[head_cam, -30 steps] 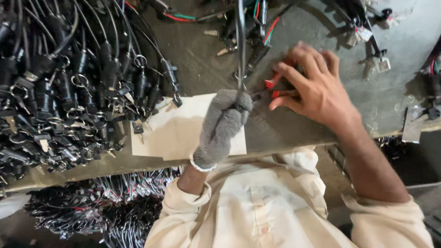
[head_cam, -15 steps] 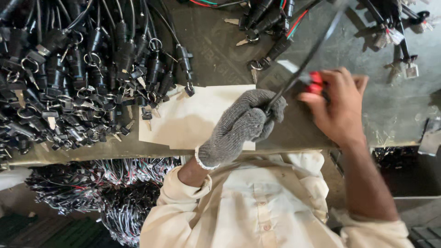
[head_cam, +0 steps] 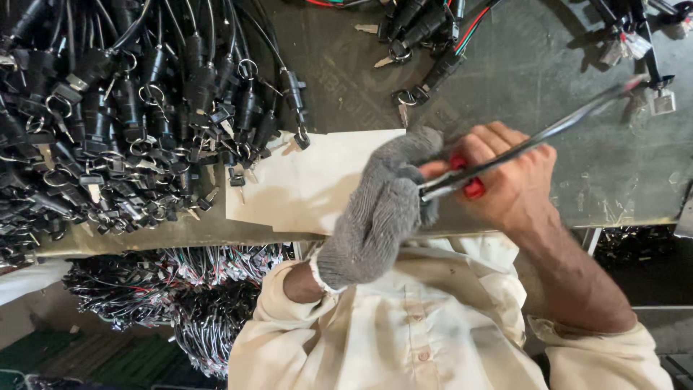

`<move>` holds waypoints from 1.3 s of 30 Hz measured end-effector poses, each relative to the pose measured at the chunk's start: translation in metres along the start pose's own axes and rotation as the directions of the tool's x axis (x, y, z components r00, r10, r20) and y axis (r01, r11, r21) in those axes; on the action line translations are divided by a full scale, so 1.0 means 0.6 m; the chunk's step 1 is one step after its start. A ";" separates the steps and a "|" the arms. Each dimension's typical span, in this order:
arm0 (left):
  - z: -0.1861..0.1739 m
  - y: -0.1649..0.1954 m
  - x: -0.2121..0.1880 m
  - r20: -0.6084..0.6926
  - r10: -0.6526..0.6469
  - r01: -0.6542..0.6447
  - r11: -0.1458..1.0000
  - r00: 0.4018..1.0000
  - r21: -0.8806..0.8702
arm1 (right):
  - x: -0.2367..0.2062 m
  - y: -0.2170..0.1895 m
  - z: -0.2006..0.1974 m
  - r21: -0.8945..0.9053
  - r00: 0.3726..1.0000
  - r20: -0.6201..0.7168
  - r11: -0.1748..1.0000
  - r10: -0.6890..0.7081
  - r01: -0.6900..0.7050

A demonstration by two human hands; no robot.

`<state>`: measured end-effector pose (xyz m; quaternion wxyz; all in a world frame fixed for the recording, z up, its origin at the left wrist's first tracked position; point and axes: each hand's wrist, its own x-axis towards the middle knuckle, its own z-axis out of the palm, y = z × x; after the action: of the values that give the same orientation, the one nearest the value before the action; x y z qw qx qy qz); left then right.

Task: The person attaches black connector housings to the ends of electrical cables at a workbench, threading the wire ends into the connectors and pressing them together by hand, occasionally using pliers to grip or crimp parts. They work through multiple cables one at a time, setting finished assemblies aside on the bench.

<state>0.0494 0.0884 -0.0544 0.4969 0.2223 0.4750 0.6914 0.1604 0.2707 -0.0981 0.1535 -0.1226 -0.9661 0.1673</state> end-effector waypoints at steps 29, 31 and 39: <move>-0.013 -0.092 -0.004 0.167 0.466 -0.265 0.154 0.869 0.952 | -0.069 -0.023 0.019 0.071 0.963 0.058 0.961 0.265 -0.269; -0.014 -0.091 -0.002 0.184 0.496 -0.261 0.090 0.849 0.961 | -0.070 -0.027 0.023 0.125 0.964 0.049 0.956 0.263 -0.267; -0.004 -0.040 0.000 0.111 0.361 -0.275 0.445 0.926 0.852 | -0.047 -0.034 0.014 0.173 0.975 0.005 0.960 0.222 -0.220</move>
<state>0.0591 0.0888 -0.0766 0.1622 0.4924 0.7236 0.4557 0.1798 0.2415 -0.1055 0.1506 -0.2172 -0.9272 0.2653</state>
